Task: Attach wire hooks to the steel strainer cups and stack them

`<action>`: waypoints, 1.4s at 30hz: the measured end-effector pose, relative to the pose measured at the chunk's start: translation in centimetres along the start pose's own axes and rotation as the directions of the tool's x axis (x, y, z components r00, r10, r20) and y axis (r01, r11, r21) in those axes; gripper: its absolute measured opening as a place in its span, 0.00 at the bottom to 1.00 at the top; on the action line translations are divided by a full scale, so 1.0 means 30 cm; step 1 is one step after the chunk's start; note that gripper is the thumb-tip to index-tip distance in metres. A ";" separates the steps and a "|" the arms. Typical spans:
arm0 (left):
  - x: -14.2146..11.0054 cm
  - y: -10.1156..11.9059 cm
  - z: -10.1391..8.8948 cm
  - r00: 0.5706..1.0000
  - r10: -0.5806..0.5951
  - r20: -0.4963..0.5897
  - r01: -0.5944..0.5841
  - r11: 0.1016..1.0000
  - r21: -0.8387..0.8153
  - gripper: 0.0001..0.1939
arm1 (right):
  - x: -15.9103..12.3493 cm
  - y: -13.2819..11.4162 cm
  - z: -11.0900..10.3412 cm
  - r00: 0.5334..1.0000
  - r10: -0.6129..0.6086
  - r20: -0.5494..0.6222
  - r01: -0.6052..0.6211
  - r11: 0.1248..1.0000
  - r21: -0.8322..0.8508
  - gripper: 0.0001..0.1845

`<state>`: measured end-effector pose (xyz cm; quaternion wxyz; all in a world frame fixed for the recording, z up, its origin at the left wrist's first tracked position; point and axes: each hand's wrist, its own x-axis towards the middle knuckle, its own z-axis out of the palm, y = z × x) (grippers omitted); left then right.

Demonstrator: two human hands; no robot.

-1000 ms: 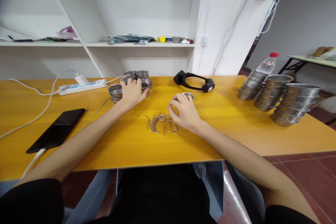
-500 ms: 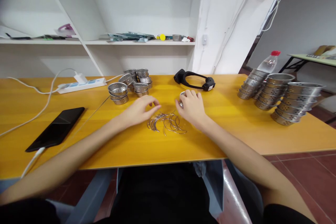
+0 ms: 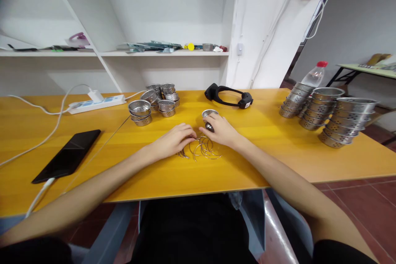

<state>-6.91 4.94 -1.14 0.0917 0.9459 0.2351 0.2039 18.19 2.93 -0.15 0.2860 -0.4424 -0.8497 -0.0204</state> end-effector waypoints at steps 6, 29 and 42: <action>0.006 0.016 -0.007 1.000 0.000 0.023 -0.004 0.990 0.138 0.09 | 0.005 0.032 -0.019 0.998 -0.062 0.017 0.060 0.996 0.072 0.22; 0.009 0.012 -0.055 0.969 -0.170 -0.179 0.128 0.967 -0.222 0.02 | 0.008 0.042 -0.010 0.997 -0.067 0.032 0.064 0.994 0.085 0.12; 0.028 0.032 -0.086 0.808 -0.403 -0.429 0.102 0.813 -0.573 0.05 | 0.024 -0.138 -0.079 0.991 0.110 -0.077 -0.043 0.801 0.597 0.17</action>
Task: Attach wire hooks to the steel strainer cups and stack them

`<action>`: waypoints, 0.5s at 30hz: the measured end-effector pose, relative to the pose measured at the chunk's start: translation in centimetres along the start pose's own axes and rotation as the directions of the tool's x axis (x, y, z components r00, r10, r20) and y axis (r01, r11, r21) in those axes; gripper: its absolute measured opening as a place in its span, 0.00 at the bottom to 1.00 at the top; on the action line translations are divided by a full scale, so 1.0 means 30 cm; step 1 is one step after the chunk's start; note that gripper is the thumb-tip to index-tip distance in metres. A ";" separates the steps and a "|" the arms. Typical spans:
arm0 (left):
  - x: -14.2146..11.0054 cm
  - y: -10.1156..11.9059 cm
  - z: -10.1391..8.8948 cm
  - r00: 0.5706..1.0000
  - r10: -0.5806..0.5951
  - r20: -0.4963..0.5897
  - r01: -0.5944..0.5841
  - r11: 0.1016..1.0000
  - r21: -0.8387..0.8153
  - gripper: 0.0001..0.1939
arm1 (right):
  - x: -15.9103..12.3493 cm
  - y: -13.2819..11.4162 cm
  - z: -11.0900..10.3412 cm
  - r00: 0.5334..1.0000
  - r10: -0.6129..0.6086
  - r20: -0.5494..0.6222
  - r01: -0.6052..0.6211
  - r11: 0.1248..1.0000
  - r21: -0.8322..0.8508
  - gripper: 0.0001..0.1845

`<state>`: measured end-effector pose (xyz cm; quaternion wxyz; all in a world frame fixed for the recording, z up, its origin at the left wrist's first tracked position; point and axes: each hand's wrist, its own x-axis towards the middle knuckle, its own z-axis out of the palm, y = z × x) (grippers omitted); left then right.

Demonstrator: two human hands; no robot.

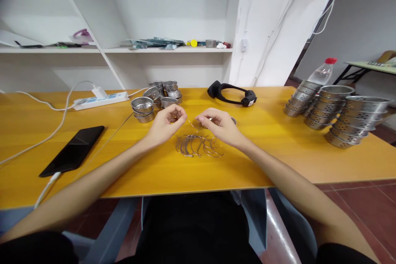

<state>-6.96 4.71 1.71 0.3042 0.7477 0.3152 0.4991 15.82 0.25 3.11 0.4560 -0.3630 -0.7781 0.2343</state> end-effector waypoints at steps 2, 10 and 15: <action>-0.004 -0.001 0.005 1.000 0.011 0.025 -0.010 0.999 -0.033 0.06 | 0.001 -0.024 0.006 0.982 0.162 0.098 -0.177 0.970 0.166 0.23; -0.049 0.018 0.046 0.958 0.278 0.062 -0.280 0.960 0.011 0.04 | -0.012 -0.042 0.033 0.922 0.275 0.274 -0.356 0.880 0.314 0.22; -0.047 0.022 0.058 0.963 0.261 0.070 -0.261 0.965 -0.010 0.07 | -0.009 -0.036 0.031 0.917 0.311 0.249 -0.389 0.833 0.394 0.20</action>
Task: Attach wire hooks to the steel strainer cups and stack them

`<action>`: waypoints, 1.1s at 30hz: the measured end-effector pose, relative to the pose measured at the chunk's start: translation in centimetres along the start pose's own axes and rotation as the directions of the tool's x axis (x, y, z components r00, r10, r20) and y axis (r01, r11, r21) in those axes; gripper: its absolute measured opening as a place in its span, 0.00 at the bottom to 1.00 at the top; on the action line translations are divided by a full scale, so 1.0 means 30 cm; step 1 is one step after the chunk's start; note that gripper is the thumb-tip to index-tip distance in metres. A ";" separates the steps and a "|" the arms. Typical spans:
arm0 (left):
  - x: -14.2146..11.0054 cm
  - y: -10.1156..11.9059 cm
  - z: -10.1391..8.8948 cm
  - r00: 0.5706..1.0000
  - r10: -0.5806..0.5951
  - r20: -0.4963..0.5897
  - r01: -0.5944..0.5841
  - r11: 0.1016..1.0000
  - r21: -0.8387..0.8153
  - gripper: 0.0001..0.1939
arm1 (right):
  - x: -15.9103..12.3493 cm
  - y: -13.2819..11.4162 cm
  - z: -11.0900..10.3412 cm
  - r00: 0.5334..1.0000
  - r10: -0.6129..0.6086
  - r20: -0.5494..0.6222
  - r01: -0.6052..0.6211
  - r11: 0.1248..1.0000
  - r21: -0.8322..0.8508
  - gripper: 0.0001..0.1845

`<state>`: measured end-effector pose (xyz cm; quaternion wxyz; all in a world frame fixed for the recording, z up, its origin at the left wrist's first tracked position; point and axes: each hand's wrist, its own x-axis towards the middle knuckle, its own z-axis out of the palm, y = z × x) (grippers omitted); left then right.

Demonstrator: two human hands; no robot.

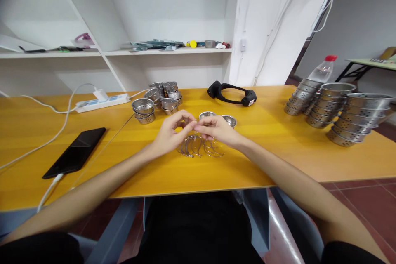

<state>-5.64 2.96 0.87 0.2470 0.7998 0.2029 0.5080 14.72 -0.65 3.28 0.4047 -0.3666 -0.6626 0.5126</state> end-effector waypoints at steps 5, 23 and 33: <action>0.010 -0.093 0.000 0.996 -0.094 -0.009 0.094 0.990 0.108 0.14 | 0.012 -0.028 -0.060 0.971 -0.040 -0.237 0.044 0.999 0.011 0.18; 0.103 -0.220 0.104 0.980 -0.179 0.086 0.181 0.983 -0.025 0.42 | 0.035 0.001 -0.102 0.918 -0.063 -0.391 0.123 0.984 0.130 0.19; -0.025 -0.037 -0.062 0.982 0.019 0.187 -0.086 0.930 0.356 0.45 | 0.005 -0.025 0.006 0.972 0.025 -0.232 0.032 0.972 0.235 0.24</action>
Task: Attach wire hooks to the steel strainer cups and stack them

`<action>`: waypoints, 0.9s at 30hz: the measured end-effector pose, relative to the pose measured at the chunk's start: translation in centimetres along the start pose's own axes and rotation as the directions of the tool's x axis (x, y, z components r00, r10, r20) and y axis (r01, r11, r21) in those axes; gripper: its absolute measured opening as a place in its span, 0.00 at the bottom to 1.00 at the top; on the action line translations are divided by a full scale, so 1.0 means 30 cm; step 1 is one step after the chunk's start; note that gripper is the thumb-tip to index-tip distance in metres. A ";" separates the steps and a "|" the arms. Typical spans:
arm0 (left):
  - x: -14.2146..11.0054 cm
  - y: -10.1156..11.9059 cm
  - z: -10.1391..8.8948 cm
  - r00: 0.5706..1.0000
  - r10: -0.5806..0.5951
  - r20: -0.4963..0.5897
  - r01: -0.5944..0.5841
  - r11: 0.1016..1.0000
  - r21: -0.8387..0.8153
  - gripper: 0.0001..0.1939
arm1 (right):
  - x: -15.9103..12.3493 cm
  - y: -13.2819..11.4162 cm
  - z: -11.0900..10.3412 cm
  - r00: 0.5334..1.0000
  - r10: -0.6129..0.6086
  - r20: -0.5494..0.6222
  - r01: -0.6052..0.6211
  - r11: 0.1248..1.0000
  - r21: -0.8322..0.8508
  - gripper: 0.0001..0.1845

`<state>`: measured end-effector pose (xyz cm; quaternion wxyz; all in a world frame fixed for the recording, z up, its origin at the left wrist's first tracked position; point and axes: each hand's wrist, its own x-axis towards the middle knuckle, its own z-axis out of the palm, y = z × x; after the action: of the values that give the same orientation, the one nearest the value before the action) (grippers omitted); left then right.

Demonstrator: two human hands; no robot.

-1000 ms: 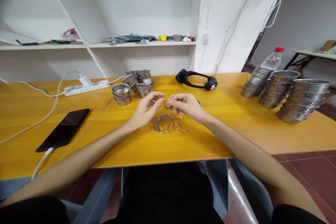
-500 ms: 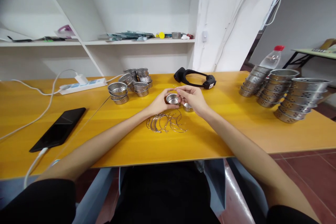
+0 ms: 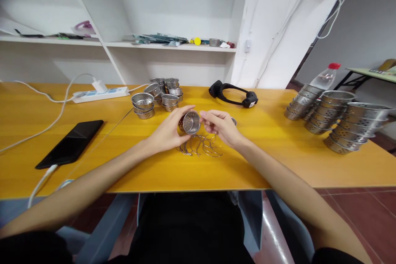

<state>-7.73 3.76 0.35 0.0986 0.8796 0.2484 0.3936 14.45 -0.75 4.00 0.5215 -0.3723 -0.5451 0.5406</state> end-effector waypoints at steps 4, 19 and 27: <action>0.001 0.000 0.019 1.000 -0.004 -0.004 0.004 0.999 -0.042 0.44 | -0.002 0.005 0.008 0.999 0.013 0.029 -0.013 1.000 -0.022 0.23; -0.001 0.007 0.020 0.987 0.159 0.019 -0.159 0.987 -0.001 0.36 | -0.009 0.027 0.016 0.995 0.050 0.091 -0.047 0.998 -0.029 0.24; -0.004 0.011 0.018 0.988 0.139 0.061 -0.143 0.988 0.056 0.33 | -0.004 0.037 0.006 0.995 0.035 0.097 -0.025 0.994 -0.105 0.24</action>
<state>-7.29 3.44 0.04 0.0509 0.9085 0.1944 0.3665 14.11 -0.76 2.92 0.4659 -0.3798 -0.5918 0.5372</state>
